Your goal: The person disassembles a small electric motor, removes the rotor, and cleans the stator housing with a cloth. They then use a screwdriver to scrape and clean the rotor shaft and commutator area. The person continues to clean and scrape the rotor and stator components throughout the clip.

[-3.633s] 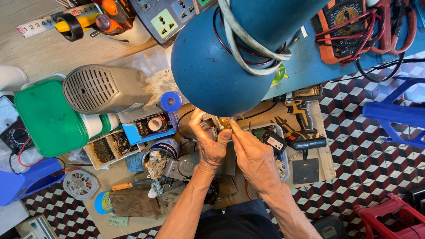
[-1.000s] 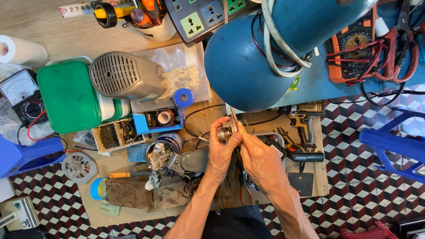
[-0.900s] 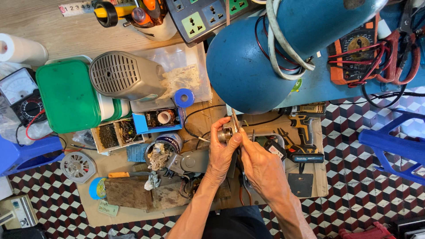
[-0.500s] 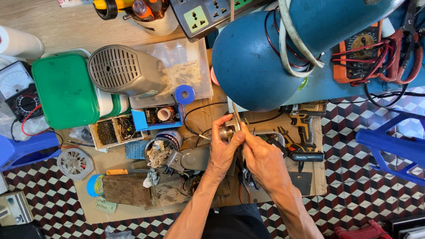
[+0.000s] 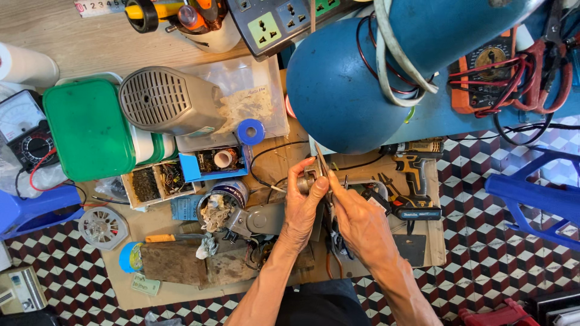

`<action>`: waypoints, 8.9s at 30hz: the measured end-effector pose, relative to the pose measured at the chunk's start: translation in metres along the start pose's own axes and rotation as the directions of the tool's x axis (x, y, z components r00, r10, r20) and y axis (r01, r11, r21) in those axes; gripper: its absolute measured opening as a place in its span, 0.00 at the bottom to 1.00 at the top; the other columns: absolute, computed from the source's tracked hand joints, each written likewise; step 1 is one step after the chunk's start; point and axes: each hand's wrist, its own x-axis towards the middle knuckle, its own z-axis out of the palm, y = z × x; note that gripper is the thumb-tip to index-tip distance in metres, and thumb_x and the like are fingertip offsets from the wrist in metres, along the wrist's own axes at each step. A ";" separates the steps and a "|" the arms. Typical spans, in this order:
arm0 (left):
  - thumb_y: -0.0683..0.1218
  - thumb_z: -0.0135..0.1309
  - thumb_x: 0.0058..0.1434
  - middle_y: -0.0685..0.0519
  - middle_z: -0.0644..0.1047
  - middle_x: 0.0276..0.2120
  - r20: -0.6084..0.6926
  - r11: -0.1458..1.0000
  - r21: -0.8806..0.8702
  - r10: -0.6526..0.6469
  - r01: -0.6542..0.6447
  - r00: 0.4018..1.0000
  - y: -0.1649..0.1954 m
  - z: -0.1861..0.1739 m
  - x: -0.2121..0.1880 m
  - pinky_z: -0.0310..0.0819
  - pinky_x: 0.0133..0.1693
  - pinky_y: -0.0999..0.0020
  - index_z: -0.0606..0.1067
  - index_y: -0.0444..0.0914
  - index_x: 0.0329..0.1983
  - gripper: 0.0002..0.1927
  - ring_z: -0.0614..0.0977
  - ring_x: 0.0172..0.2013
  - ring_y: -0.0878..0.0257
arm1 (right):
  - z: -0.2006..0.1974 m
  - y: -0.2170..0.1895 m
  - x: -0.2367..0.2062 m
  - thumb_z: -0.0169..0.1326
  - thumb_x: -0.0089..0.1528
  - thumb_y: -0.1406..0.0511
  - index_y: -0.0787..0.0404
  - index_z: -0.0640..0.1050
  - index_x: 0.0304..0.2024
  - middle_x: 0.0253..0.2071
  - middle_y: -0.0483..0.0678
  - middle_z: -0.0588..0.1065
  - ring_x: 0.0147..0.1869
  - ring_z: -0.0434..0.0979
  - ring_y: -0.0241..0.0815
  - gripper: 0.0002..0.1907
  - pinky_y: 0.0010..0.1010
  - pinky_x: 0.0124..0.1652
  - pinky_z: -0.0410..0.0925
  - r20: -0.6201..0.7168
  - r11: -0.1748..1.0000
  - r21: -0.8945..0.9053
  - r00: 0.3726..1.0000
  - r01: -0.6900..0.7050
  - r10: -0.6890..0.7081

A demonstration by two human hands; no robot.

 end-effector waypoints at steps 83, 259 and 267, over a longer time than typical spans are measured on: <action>0.63 0.52 0.67 0.50 0.77 0.47 -0.074 0.917 0.380 0.165 -0.125 0.984 0.011 0.012 0.008 0.74 0.48 0.68 0.68 0.38 0.62 0.30 0.77 0.46 0.64 | -0.003 -0.005 0.003 0.50 0.67 0.71 0.62 0.71 0.66 0.40 0.55 0.78 0.39 0.81 0.47 0.23 0.36 0.38 0.72 -0.124 0.976 0.205 0.991 0.070 -0.045; 0.68 0.45 0.64 0.48 0.79 0.37 -0.031 0.936 -0.277 -0.236 0.218 0.971 0.041 -0.006 0.028 0.83 0.42 0.59 0.73 0.35 0.46 0.32 0.85 0.35 0.54 | -0.003 -0.006 -0.011 0.50 0.68 0.69 0.61 0.73 0.65 0.36 0.51 0.78 0.36 0.78 0.38 0.22 0.30 0.38 0.72 -0.131 0.958 0.246 0.974 -0.147 0.183; 0.65 0.46 0.68 0.46 0.80 0.37 0.084 0.880 -0.383 -0.268 0.280 0.960 0.045 -0.021 0.039 0.83 0.42 0.55 0.74 0.38 0.42 0.26 0.82 0.32 0.54 | 0.005 -0.004 -0.013 0.50 0.67 0.68 0.60 0.73 0.65 0.34 0.51 0.77 0.34 0.77 0.38 0.22 0.31 0.37 0.71 -0.114 0.959 0.231 0.975 -0.163 0.193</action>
